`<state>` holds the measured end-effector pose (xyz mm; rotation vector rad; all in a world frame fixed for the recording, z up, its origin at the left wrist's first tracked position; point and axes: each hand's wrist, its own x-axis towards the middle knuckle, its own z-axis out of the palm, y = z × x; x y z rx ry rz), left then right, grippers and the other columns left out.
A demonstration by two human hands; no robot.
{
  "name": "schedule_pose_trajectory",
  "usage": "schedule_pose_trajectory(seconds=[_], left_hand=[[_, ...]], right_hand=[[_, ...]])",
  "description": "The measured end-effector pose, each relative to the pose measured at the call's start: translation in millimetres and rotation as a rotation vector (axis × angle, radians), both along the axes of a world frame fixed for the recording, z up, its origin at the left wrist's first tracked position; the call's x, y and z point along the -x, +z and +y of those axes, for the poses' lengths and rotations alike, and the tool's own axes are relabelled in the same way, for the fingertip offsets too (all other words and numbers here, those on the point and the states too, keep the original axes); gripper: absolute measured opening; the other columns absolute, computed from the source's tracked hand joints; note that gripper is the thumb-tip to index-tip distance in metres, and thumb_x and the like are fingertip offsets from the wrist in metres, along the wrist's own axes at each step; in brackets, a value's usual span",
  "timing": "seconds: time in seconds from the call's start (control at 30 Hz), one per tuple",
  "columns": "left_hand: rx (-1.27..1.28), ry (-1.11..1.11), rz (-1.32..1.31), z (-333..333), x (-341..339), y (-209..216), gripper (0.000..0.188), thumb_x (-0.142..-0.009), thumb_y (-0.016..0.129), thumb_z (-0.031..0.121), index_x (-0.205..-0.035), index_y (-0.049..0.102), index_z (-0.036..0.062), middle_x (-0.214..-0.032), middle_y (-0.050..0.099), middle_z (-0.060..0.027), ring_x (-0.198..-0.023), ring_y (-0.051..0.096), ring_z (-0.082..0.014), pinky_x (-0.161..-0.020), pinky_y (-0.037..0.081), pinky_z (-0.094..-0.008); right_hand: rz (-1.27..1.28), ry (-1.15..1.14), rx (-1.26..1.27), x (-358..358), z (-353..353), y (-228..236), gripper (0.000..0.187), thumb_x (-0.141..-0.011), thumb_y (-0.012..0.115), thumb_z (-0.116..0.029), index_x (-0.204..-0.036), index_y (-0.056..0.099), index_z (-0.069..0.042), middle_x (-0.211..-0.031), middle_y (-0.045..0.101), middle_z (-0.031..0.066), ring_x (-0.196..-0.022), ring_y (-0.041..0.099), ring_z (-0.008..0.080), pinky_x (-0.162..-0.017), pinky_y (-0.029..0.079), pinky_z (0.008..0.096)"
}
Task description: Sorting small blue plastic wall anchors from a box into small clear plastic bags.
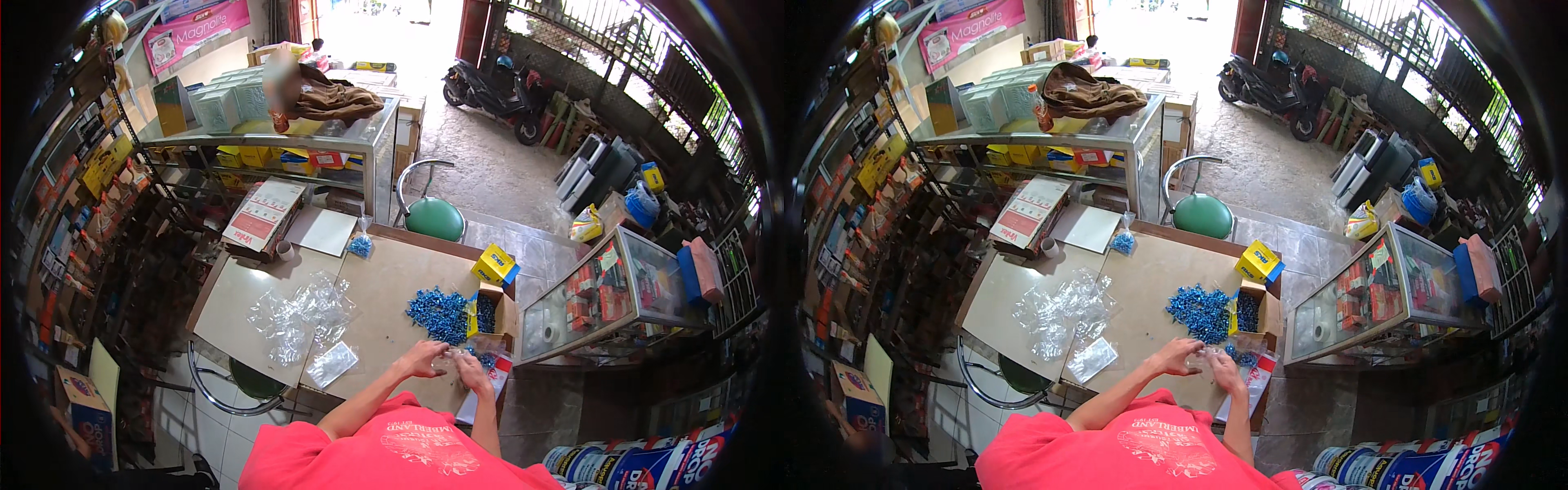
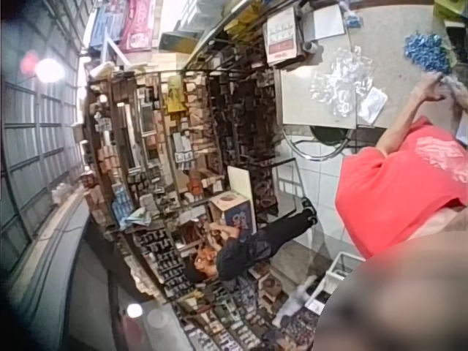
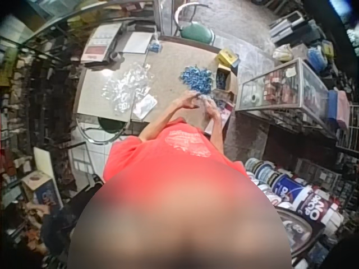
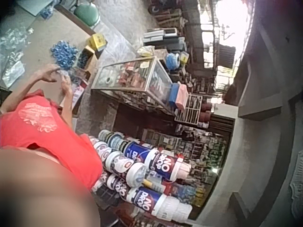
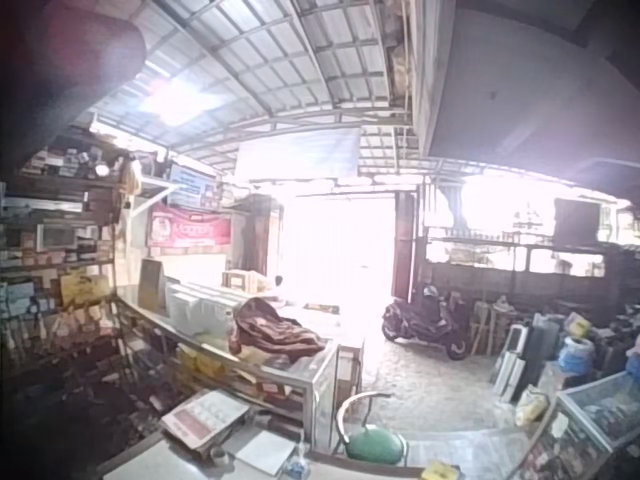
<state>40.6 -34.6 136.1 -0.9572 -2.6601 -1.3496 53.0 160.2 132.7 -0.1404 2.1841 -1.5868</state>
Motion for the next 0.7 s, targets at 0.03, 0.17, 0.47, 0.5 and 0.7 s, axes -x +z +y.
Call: schedule_pose_trajectory(seconds=[0.03, 0.17, 0.47, 0.5, 0.7], left_hand=[[0.0, 0.0, 0.0, -3, 2, -4, 0.042, -0.064, 0.067, 0.018, -0.102, 0.054, 0.005, -0.093, 0.062, -0.0162, -0.088, 0.059, -0.0339, -0.074, 0.049, -0.0412], [0.04, 0.039, -0.159, -13, 11, -27, 0.037, -0.065, 0.062, 0.012, -0.1, 0.055, 0.0009, -0.084, 0.06, -0.0209, -0.081, 0.059, -0.0379, -0.068, 0.047, -0.0431], [-0.242, 0.025, -0.449, -17, 10, -23, 0.052, -0.077, 0.073, 0.038, -0.107, 0.054, -0.0003, -0.092, 0.061, -0.0115, -0.078, 0.06, -0.0215, -0.071, 0.048, -0.0324], [-0.44, 0.093, -0.74, -17, 12, -28, 0.046, -0.08, 0.071, 0.034, -0.107, 0.054, 0.001, -0.092, 0.061, -0.0091, -0.078, 0.059, -0.016, -0.07, 0.048, -0.0292], [-0.777, 0.112, -0.793, -21, 13, -6, 0.04, -0.086, 0.066, 0.027, -0.116, 0.053, 0.0034, -0.09, 0.063, -0.0047, -0.079, 0.06, -0.0112, -0.073, 0.05, -0.0254]], right_hand=[[0.009, -0.137, 0.106, 0, 1, -3, 0.038, -0.097, 0.044, -0.031, -0.106, 0.064, 0.0, -0.094, 0.064, 0.0067, -0.084, 0.057, 0.0131, -0.076, 0.045, 0.0296], [-0.158, -0.19, 0.195, -1, 2, 11, 0.041, -0.098, 0.041, -0.03, -0.092, 0.065, 0.003, -0.081, 0.064, 0.0049, -0.073, 0.057, 0.0113, -0.066, 0.043, 0.0273], [0.157, -0.359, 0.082, -2, -2, 6, 0.03, -0.092, 0.058, -0.03, -0.08, 0.065, -0.003, -0.067, 0.054, -0.0028, -0.06, 0.046, 0.0042, -0.051, 0.037, 0.0228], [0.214, -0.357, 0.101, 0, -5, 11, 0.029, -0.09, 0.061, -0.029, -0.081, 0.066, -0.002, -0.067, 0.054, -0.0026, -0.06, 0.047, 0.0048, -0.052, 0.038, 0.0227], [-0.099, -0.104, 0.158, -4, -10, 42, 0.02, -0.088, 0.063, -0.017, -0.099, 0.066, 0.0, -0.082, 0.067, 0.0037, -0.069, 0.059, 0.008, -0.063, 0.047, 0.0217]])
